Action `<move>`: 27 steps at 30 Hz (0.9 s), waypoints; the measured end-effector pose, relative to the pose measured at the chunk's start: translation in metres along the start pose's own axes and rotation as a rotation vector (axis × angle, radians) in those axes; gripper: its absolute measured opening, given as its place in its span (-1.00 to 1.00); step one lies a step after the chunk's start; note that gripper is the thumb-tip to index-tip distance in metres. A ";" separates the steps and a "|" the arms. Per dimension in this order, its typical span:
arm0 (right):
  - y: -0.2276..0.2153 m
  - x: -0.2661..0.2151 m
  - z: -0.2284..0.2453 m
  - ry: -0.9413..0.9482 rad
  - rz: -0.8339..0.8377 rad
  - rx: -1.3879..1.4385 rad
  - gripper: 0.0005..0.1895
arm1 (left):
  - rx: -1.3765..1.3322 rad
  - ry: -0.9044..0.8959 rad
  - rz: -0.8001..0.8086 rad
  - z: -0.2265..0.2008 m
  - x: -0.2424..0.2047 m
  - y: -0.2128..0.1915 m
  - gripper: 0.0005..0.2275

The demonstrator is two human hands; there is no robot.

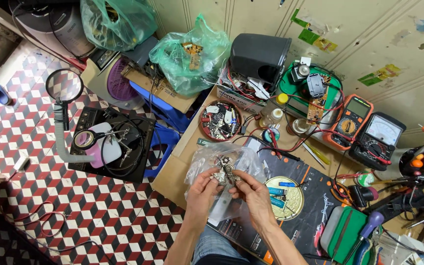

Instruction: The recorder is inspecting, assembling, and testing components of a motor assembly at a repair workbench.

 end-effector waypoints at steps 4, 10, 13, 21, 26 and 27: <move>0.022 -0.022 0.012 -0.002 -0.008 0.005 -0.61 | 0.398 0.178 0.074 -0.022 -0.008 0.026 -0.72; 0.005 -0.022 0.006 -0.081 -0.018 0.130 -0.61 | 0.421 0.195 0.217 -0.044 -0.016 0.056 -0.56; 0.009 -0.035 0.015 -0.035 0.069 0.320 -0.65 | 0.207 0.057 0.110 -0.038 -0.008 0.045 -0.49; 0.003 -0.037 0.011 -0.075 0.097 0.560 -0.67 | -0.056 -0.064 0.158 -0.057 -0.006 0.053 -0.57; 0.016 -0.058 0.027 -0.065 0.016 0.516 -0.60 | -0.184 -0.136 0.165 -0.055 -0.003 0.058 -0.59; 0.018 -0.061 0.029 -0.056 0.038 0.509 -0.59 | -0.187 -0.147 0.200 -0.052 -0.003 0.058 -0.60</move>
Point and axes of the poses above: each hand's wrist, its own x-axis towards the middle knuckle, its own y-axis out of the palm, z = x × y, the point moved 4 cm from there along x, towards the middle knuckle, and after that the axes turned 13 degrees about y, right-handed, at the moved point
